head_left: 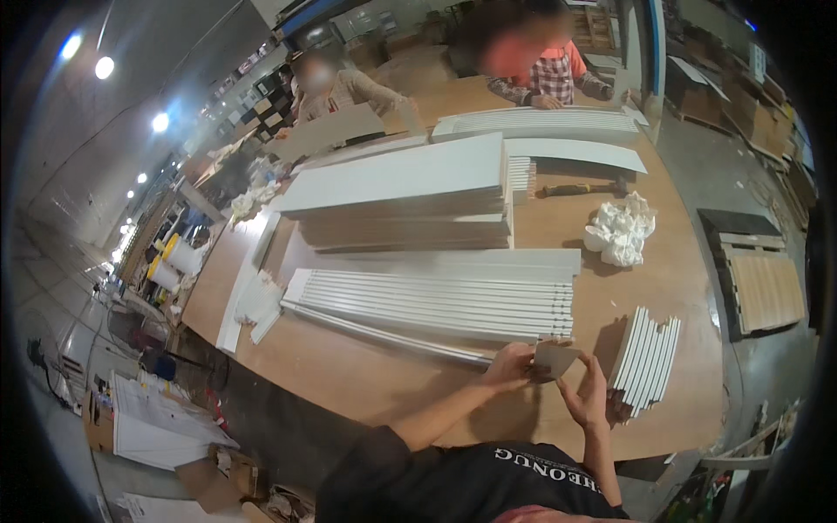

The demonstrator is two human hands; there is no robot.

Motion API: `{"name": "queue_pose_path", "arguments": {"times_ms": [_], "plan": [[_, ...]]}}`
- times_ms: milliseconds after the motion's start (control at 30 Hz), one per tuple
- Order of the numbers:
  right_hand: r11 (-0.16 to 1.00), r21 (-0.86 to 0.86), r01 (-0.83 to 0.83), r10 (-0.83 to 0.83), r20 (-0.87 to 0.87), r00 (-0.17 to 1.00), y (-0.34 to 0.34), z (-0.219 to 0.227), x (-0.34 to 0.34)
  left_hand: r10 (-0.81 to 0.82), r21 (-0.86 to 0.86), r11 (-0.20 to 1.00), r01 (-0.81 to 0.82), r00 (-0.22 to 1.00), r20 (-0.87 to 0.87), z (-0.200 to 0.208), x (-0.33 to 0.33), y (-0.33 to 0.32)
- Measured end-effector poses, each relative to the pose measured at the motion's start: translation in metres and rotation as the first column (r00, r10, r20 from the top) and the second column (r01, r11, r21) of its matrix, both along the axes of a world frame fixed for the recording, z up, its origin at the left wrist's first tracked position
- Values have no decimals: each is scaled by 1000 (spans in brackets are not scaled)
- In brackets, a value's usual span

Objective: The person repeatedly picks up white slatted panels and thin white strips from a workbench, aligns the strips into the panel grooves, and stacks the assembled units. The person handles the parts by hand without visible tools, working alongside others in a workshop.

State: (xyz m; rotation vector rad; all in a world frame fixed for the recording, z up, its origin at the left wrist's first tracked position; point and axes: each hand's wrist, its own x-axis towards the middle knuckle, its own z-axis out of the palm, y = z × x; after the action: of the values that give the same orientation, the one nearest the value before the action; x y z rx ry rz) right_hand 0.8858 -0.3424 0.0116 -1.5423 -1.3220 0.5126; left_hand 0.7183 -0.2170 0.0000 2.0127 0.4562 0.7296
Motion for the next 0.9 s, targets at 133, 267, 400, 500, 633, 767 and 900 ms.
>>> {"name": "queue_pose_path", "arguments": {"times_ms": [133, 267, 400, 500, 633, 767, 900], "plan": [[1000, -10, 22, -22, 9, 1000, 1, 13, -25, 58, 178, 982, -61, 998, 20, 13, -3, -10], [990, 11, 142, -142, 28, 989, 3, 6, -39, 78, 153, 986, -60, 990, -116, -10, -7, -1], [973, 0, 231, -231, 39, 972, 6, -4, -48, 193, 246, 964, -103, 906, -377, 1, -49, 6], [966, -112, 232, -234, 1, 972, 5, 16, -64, 304, 432, 896, -102, 849, -431, -35, -109, 29], [958, 86, 273, -253, -194, 948, 14, 8, -93, 483, 623, 761, -182, 801, -355, -46, -221, 65], [934, 158, 321, -289, -194, 937, 14, -11, -123, 624, 655, 710, -257, 661, -417, -21, -339, 99], [835, 261, 485, -476, -100, 874, 29, -43, -144, 678, 674, 678, -293, 602, -421, -37, -400, 115]]}}
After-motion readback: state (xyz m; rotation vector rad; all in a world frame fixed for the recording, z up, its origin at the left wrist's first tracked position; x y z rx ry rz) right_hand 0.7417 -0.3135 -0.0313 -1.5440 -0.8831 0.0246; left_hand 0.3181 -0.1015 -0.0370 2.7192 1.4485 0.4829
